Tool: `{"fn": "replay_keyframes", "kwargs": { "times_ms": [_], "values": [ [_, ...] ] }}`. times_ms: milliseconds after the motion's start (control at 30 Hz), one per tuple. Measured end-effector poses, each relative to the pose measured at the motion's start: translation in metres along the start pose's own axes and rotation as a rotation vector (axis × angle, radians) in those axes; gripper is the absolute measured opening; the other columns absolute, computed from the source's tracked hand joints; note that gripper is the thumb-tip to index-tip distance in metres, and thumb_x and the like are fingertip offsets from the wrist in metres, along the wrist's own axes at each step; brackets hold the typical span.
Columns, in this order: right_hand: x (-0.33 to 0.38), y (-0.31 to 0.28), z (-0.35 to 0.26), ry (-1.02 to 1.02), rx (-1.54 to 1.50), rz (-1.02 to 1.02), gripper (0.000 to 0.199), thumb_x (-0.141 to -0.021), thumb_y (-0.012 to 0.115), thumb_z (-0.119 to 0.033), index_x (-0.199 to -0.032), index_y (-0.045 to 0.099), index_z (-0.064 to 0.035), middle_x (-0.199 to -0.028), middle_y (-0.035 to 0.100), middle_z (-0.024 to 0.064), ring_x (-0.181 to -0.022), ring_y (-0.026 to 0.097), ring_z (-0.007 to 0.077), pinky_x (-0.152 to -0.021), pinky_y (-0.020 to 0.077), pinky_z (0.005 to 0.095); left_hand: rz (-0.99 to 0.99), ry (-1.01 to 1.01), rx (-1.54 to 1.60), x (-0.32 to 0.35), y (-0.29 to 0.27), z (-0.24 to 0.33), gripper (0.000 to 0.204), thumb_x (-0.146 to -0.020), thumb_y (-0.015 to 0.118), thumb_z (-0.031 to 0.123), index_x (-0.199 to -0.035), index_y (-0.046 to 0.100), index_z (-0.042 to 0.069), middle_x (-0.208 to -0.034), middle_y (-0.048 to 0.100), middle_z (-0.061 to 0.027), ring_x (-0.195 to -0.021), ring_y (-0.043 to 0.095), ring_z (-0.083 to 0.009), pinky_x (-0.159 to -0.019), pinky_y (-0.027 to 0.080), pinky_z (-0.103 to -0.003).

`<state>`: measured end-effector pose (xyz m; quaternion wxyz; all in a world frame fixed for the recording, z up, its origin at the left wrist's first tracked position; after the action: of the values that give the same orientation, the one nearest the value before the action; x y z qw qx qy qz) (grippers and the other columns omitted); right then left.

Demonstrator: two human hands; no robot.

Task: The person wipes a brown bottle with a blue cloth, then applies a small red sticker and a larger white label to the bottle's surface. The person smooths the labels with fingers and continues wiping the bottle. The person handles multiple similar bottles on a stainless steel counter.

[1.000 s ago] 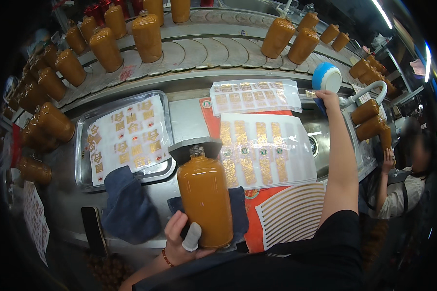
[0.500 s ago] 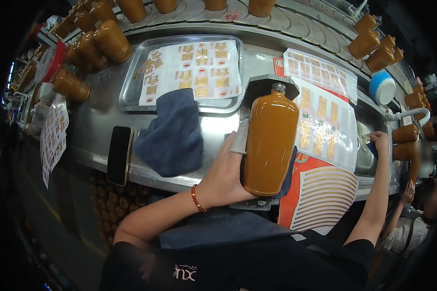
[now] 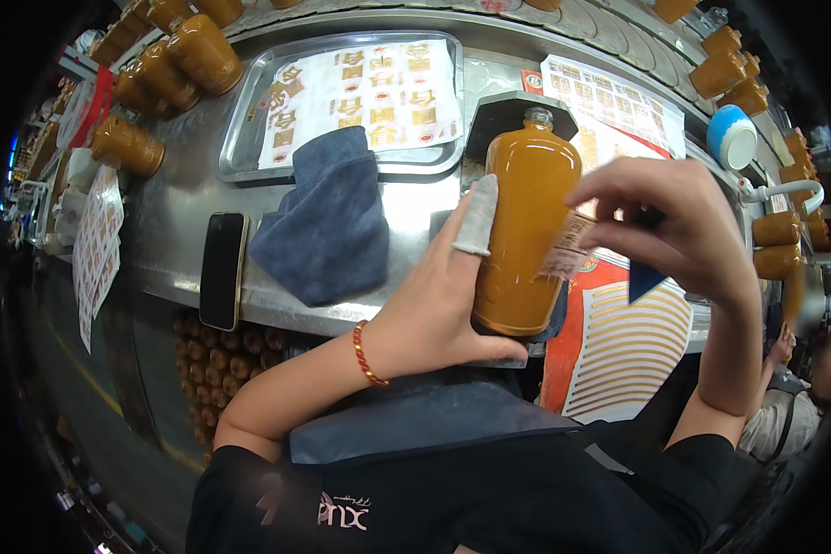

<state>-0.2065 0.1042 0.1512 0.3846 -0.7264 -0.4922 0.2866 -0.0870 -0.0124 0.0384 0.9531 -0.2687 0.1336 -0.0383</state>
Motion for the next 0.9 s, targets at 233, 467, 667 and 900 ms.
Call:
{"fn": "replay_keyframes", "kwargs": {
  "times_ms": [233,467,667,900],
  "values": [
    [-0.014,0.007,0.018,0.032,0.032,0.003,0.026,-0.084,0.077,-0.015,-0.108,0.066,-0.0098,-0.078,0.07,0.0065,-0.07,0.069,0.0265,-0.064,0.0517,0.0342,-0.002,-0.221,0.39,-0.025,0.001,-0.017,0.1,-0.09,0.078,0.024,-0.157,0.011,-0.008,-0.153,0.036,-0.0225,-0.144,0.04,-0.029,-0.118,0.033,-0.041],
    [-0.012,0.009,0.029,0.015,0.04,0.12,0.033,-0.081,0.081,-0.014,-0.111,0.067,-0.0073,-0.076,0.069,0.002,-0.063,0.062,0.0129,-0.059,0.0472,0.0251,0.221,-0.237,0.49,-0.037,0.011,-0.022,0.062,-0.089,0.079,0.036,-0.112,0.042,-0.009,-0.108,0.062,-0.0259,-0.099,0.066,-0.0271,-0.084,0.054,-0.036],
    [0.006,0.012,0.056,0.285,-0.199,0.313,0.034,-0.089,0.078,-0.016,-0.118,0.066,-0.0053,-0.078,0.062,-0.003,-0.062,0.047,0.0009,-0.055,0.037,0.0185,0.078,-0.397,0.62,-0.041,0.008,-0.021,0.053,-0.096,0.073,0.018,-0.127,0.037,-0.007,-0.127,0.058,-0.0173,-0.114,0.061,-0.0168,-0.097,0.052,-0.033],
    [0.038,0.069,0.075,0.464,-0.9,0.371,0.064,-0.093,0.077,-0.023,-0.145,0.047,0.0014,-0.121,0.066,0.0143,-0.079,0.061,0.0031,-0.07,0.0501,0.0189,0.092,-0.346,0.69,-0.042,0.008,-0.019,0.065,-0.098,0.069,0.018,-0.145,0.03,-0.007,-0.136,0.054,-0.0169,-0.128,0.054,-0.0192,-0.107,0.046,-0.035]
  ]
}}
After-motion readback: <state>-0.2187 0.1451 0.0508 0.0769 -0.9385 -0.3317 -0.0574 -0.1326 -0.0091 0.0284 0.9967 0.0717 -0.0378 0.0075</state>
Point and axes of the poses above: each hand's wrist, its own x-axis away from the middle knuckle, its own y-axis out of the palm, z = x × y, the point moved 7 cm from there along -x, towards the middle knuckle
